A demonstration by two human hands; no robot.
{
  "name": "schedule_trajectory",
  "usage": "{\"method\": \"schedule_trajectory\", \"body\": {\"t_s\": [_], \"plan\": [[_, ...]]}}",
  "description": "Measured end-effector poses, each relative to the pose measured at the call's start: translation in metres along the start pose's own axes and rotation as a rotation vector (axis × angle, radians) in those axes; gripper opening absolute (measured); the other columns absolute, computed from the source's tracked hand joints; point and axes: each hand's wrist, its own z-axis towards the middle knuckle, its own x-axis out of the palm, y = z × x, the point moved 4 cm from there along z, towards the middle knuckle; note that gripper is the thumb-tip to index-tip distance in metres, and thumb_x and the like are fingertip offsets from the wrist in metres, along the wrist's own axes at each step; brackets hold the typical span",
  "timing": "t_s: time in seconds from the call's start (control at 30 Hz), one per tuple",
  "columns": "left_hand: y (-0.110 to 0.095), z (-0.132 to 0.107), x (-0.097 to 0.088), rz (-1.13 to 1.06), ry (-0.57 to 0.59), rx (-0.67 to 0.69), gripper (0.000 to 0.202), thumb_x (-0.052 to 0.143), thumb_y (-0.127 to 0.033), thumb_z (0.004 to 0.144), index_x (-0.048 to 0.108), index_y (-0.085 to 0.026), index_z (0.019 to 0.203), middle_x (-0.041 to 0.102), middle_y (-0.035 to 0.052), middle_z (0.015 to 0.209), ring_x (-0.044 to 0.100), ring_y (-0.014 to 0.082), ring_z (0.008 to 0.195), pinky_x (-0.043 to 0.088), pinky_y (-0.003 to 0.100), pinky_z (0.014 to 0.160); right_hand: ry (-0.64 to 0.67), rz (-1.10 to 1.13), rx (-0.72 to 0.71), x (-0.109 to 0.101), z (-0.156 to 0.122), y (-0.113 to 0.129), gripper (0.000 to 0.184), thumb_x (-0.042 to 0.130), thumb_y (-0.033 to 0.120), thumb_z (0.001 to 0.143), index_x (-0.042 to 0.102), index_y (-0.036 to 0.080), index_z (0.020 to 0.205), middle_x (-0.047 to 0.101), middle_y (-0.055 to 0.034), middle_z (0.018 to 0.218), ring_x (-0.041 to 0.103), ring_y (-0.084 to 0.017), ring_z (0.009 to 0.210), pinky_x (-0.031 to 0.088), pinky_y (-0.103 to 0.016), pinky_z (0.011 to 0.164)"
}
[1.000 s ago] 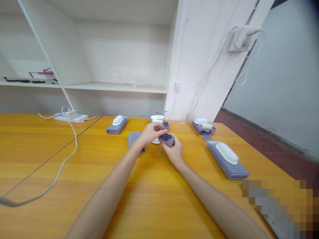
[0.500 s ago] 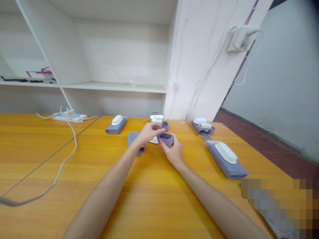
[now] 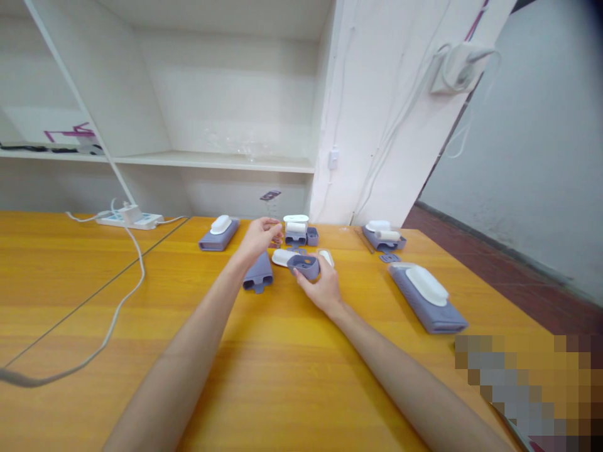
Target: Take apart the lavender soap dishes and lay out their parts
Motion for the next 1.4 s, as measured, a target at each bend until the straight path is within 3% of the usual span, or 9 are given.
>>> {"method": "schedule_trajectory", "body": {"t_s": [0.07, 0.17, 0.37, 0.57, 0.77, 0.93, 1.0, 1.17, 1.4], "plan": [[0.002, -0.001, -0.003, 0.101, 0.042, -0.014, 0.035, 0.068, -0.033, 0.073, 0.049, -0.015, 0.097, 0.064, 0.0011, 0.066, 0.059, 0.0108, 0.051, 0.045, 0.021, 0.048, -0.002, 0.024, -0.008, 0.0, 0.0, 0.0, 0.041, 0.062, 0.041, 0.077, 0.054, 0.021, 0.111, 0.063, -0.0067, 0.104, 0.059, -0.021, 0.095, 0.046, -0.035, 0.086], [0.004, 0.0, -0.005, 0.202, 0.06, 0.056, 0.036, 0.071, -0.032, 0.069, 0.05, -0.015, 0.092, 0.065, 0.0017, 0.065, 0.057, 0.0107, 0.05, 0.042, 0.02, 0.044, 0.052, 0.006, -0.019, 0.004, -0.001, -0.004, 0.039, 0.063, 0.041, 0.077, 0.055, 0.022, 0.11, 0.063, -0.0072, 0.106, 0.059, -0.023, 0.099, 0.046, -0.037, 0.089], [0.004, 0.002, -0.002, 0.249, 0.105, 0.122, 0.035, 0.069, -0.042, 0.07, 0.058, -0.014, 0.086, 0.067, 0.0047, 0.069, 0.059, 0.0111, 0.053, 0.043, 0.02, 0.046, 0.148, -0.044, -0.097, 0.011, -0.003, -0.008, 0.052, 0.063, 0.035, 0.078, 0.047, 0.021, 0.125, 0.059, -0.0089, 0.119, 0.055, -0.023, 0.11, 0.042, -0.038, 0.096], [0.002, -0.001, 0.002, 0.27, 0.131, 0.081, 0.033, 0.064, -0.043, 0.073, 0.061, -0.012, 0.084, 0.069, 0.0079, 0.073, 0.06, 0.012, 0.055, 0.043, 0.021, 0.047, 0.269, -0.184, -0.181, 0.017, -0.004, -0.004, 0.03, 0.065, 0.034, 0.076, 0.06, 0.023, 0.103, 0.064, -0.0062, 0.099, 0.057, -0.024, 0.097, 0.044, -0.039, 0.087], [-0.006, -0.006, -0.004, 0.288, 0.185, 0.071, 0.033, 0.069, -0.043, 0.068, 0.067, -0.012, 0.077, 0.068, 0.0065, 0.068, 0.058, 0.0109, 0.053, 0.047, 0.021, 0.05, 0.045, -0.195, -0.148, 0.004, -0.003, 0.0, 0.035, 0.056, 0.038, 0.083, 0.055, 0.021, 0.114, 0.059, -0.0098, 0.105, 0.054, -0.025, 0.101, 0.041, -0.042, 0.091], [-0.005, -0.009, -0.004, 0.214, 0.253, -0.008, 0.04, 0.07, -0.049, 0.066, 0.067, -0.011, 0.077, 0.068, 0.0072, 0.067, 0.062, 0.0129, 0.056, 0.051, 0.025, 0.056, -0.243, -0.202, -0.081, -0.01, -0.001, -0.006, 0.062, 0.057, 0.04, 0.081, 0.035, 0.018, 0.136, 0.042, -0.0162, 0.129, 0.039, -0.029, 0.122, 0.033, -0.05, 0.101], [-0.005, -0.011, -0.003, 0.179, 0.274, -0.028, 0.041, 0.07, -0.051, 0.066, 0.066, -0.011, 0.075, 0.069, 0.0078, 0.068, 0.063, 0.0138, 0.057, 0.052, 0.026, 0.057, -0.248, -0.162, -0.053, -0.01, 0.001, -0.011, 0.062, 0.056, 0.039, 0.082, 0.033, 0.018, 0.137, 0.041, -0.0162, 0.132, 0.037, -0.029, 0.125, 0.031, -0.05, 0.103], [-0.004, -0.013, -0.004, 0.079, 0.322, -0.068, 0.041, 0.07, -0.052, 0.067, 0.063, -0.012, 0.076, 0.069, 0.0083, 0.069, 0.064, 0.0143, 0.058, 0.053, 0.026, 0.059, -0.111, 0.057, 0.014, -0.002, 0.003, -0.02, 0.039, 0.049, 0.035, 0.088, 0.049, 0.019, 0.124, 0.057, -0.0116, 0.117, 0.053, -0.023, 0.108, 0.042, -0.042, 0.096], [0.005, -0.013, -0.006, 0.066, 0.403, -0.157, 0.043, 0.071, -0.052, 0.067, 0.062, -0.012, 0.077, 0.069, 0.0096, 0.068, 0.064, 0.0141, 0.056, 0.053, 0.026, 0.057, -0.125, 0.249, 0.142, -0.001, 0.003, -0.023, 0.043, 0.053, 0.039, 0.085, 0.05, 0.018, 0.123, 0.063, -0.0101, 0.105, 0.061, -0.021, 0.093, 0.05, -0.036, 0.082]]}}
